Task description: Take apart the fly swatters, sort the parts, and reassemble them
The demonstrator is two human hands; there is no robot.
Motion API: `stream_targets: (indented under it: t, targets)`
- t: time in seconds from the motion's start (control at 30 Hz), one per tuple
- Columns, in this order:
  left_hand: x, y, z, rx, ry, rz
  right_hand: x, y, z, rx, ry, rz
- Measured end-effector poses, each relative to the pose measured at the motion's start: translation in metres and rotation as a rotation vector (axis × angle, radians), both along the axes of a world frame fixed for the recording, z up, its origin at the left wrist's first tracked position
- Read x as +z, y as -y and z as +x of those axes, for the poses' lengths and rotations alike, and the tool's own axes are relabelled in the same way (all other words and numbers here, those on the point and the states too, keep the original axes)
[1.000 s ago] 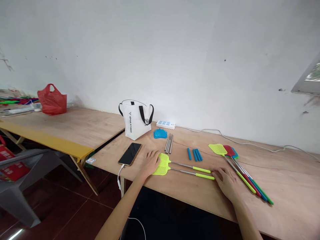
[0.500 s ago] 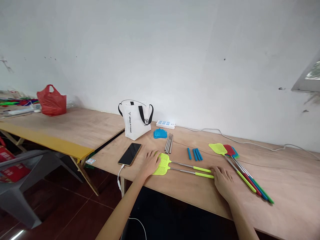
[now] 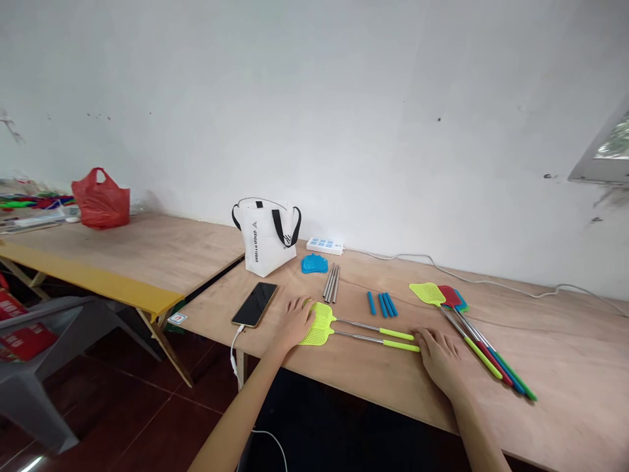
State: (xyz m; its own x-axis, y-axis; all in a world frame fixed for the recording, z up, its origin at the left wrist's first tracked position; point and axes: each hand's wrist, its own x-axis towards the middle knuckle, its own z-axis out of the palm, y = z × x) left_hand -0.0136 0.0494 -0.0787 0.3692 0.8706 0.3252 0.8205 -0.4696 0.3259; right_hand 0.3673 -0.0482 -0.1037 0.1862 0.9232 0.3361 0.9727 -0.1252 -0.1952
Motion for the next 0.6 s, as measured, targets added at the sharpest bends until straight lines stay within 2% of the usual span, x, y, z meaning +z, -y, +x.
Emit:
stream_targets:
  t: [0.3,0.6]
  targets:
    - [-0.0031,-0.0028,-0.0004,0.002,-0.002,0.008,-0.0011,0.0003,-0.0005,0.0,-0.017,0.002]
    - [0.0042,0.0011,0.0007,0.011,0.031,-0.01,0.0033,-0.0008,-0.0018,0.045,-0.12,0.026]
